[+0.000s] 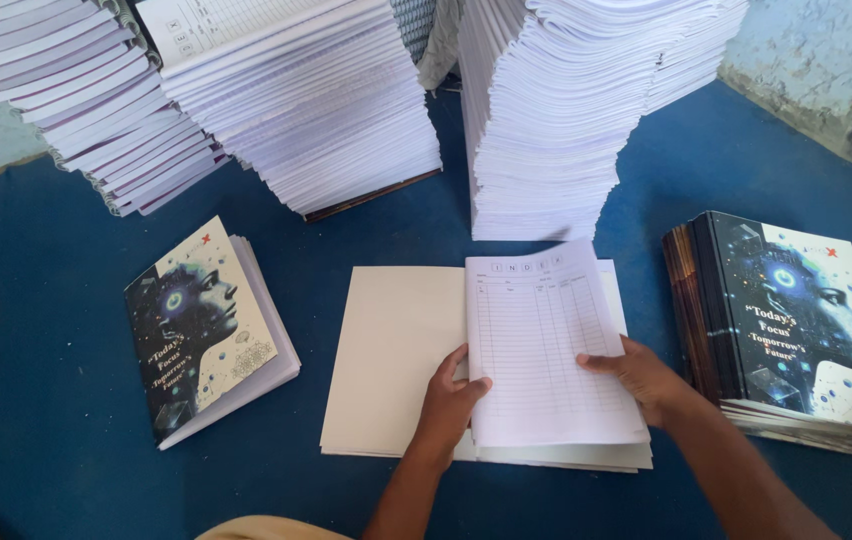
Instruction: The person inserts a printed cover sheet into an open book block, then places a loose index page inside the cover. They fold the cover over the pages to complete the binding and place the finished book on a stack. This process is repeated for multiple books.
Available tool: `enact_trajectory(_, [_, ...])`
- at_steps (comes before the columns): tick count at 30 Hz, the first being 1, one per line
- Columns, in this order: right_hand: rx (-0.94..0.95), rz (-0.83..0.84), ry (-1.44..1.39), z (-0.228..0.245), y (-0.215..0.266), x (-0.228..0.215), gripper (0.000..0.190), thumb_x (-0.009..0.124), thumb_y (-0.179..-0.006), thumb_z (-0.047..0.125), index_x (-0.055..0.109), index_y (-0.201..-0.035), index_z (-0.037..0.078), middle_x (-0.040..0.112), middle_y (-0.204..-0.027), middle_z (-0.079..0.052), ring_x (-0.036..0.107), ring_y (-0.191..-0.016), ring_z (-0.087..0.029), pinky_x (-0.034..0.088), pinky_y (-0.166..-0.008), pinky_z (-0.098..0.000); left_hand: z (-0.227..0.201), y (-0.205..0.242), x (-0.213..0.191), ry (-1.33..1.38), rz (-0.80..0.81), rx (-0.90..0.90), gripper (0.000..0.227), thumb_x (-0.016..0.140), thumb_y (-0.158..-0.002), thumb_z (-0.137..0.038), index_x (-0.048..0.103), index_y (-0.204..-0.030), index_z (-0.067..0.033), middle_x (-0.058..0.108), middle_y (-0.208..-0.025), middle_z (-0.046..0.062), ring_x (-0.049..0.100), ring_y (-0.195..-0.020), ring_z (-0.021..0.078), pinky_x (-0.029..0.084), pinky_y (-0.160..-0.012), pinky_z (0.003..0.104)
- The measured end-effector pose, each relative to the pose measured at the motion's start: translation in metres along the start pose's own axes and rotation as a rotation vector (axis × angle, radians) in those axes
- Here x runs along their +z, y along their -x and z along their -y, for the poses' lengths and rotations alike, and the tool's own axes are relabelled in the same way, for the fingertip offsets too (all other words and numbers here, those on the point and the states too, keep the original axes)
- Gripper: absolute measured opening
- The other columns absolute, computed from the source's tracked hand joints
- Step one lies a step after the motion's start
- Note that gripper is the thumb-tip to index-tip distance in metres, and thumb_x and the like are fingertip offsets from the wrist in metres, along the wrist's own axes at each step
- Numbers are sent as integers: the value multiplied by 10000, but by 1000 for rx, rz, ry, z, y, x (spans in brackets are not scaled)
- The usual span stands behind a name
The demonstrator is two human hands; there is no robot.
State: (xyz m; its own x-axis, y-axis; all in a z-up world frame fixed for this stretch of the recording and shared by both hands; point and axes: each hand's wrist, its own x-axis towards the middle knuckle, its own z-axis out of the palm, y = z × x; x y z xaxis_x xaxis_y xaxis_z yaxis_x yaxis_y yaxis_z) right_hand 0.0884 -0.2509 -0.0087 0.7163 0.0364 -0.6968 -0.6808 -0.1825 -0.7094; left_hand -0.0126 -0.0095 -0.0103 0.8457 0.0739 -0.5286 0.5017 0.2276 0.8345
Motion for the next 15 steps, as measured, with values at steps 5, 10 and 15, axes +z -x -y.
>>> enact_trajectory(5, [-39, -31, 5, 1, 4, -10, 774, 778, -744, 121, 480, -1456, 51, 677, -1292, -305, 683, -1166, -409, 538, -1006, -533, 13, -4, 0, -68, -12, 59, 613, 623, -903, -157, 457, -1478, -27, 769, -1117, 164, 730, -922, 197, 560, -746, 308])
enact_trajectory(10, [-53, -18, -56, -4, 3, -18, 747, 767, -742, 115, 504, -1439, 55, 676, -1299, -303, 686, -1173, -412, 542, -1015, -539, 30, -2, 0, -191, -114, 226, 422, 624, -896, -118, 633, -1301, 2, 783, -1076, 180, 746, -911, 227, 586, -796, 333])
enact_trajectory(15, [-78, -32, 13, -8, 4, -23, 715, 755, -784, 129, 499, -1447, 51, 668, -1302, -310, 680, -1170, -421, 537, -1016, -539, 39, 15, 0, -892, -394, 482, 341, 614, -867, -40, 750, -1176, -88, 726, -1234, 117, 616, -1177, 306, 507, -1019, 398])
